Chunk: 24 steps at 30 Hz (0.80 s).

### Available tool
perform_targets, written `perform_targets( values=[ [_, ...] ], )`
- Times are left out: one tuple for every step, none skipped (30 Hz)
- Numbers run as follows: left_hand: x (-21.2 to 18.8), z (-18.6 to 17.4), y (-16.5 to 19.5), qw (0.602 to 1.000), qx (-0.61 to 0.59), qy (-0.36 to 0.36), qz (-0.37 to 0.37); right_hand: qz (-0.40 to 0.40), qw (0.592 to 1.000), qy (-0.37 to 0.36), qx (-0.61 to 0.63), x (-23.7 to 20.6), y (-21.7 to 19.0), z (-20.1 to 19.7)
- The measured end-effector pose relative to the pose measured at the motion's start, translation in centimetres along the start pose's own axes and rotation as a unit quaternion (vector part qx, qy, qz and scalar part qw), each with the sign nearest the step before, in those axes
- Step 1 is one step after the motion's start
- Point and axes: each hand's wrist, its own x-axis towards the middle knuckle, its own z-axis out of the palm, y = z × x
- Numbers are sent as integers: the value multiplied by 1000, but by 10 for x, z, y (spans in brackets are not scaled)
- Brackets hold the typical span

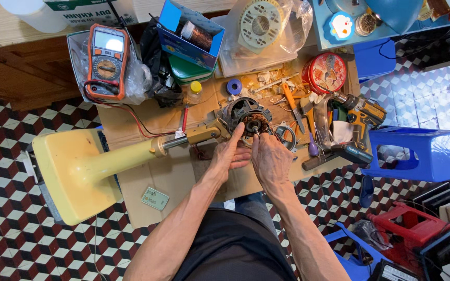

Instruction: The person disassembles a small electrical motor, removes the rotor, and uses a cordless drill to work on the stator. They then reassemble the motor components and use pliers to adjust internal parts.

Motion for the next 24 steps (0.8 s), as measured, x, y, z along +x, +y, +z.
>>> perform_targets(
  values=[
    [1,2,-1,999,-25,-19,-15,3,1000,-4,2,0,1,1],
    [1,5,-2,998,-51,-38,-29,5,1000,-8,4,-1,1,2],
    [3,7,-3,995,-75,-57,-44,6,1000,-5,9,-1,2,3],
    [6,9,-3,994,-84,-53,-49,6,1000,-3,12,-1,2,4],
    [9,11,-3,993,-92,-49,-53,8,1000,-1,16,-2,3,5],
    [13,13,-3,992,-101,-44,-57,5,1000,-1,17,-2,5,6],
    [17,15,-3,992,-101,-42,-66,3,1000,-1,19,-2,5,7],
    [21,17,-3,991,-100,-39,-74,0,1000,-1,21,-1,7,8],
    [24,18,-3,991,-99,-35,-82,1,1000,0,23,-1,8,9],
    [27,18,-3,990,-109,-41,-82,2,1000,2,25,0,9,10],
    [30,18,-4,989,-118,-46,-82,3,1000,3,26,-1,10,10],
    [32,19,-5,987,-128,-52,-82,8,1000,-2,26,-1,11,11],
    [34,20,-7,987,-128,-46,-83,13,1000,-8,28,-1,11,12],
    [35,21,-9,987,-128,-40,-84,18,999,-13,29,-1,11,12],
    [36,23,-10,987,-128,-34,-86,18,999,-3,45,-1,11,13],
    [37,23,-12,988,-127,-32,-83,18,998,8,61,-2,11,13],
    [37,24,-14,988,-126,-30,-81,18,997,18,76,-3,11,12],
    [37,24,-14,989,-125,-26,-78,24,997,14,72,-3,11,12],
    [38,24,-15,989,-123,-28,-76,31,997,10,69,-3,11,12],
    [38,24,-15,989,-122,-29,-73,37,997,6,64,-4,11,12],
    [38,24,-15,990,-120,-32,-71,45,996,11,79,-5,11,11],
    [38,25,-14,990,-120,-29,-71,52,994,15,94,-7,11,9],
    [39,26,-12,990,-121,-26,-72,59,992,19,109,-8,11,8],
    [38,26,-12,990,-121,-24,-73,71,992,15,108,-11,10,7]
  ],
)
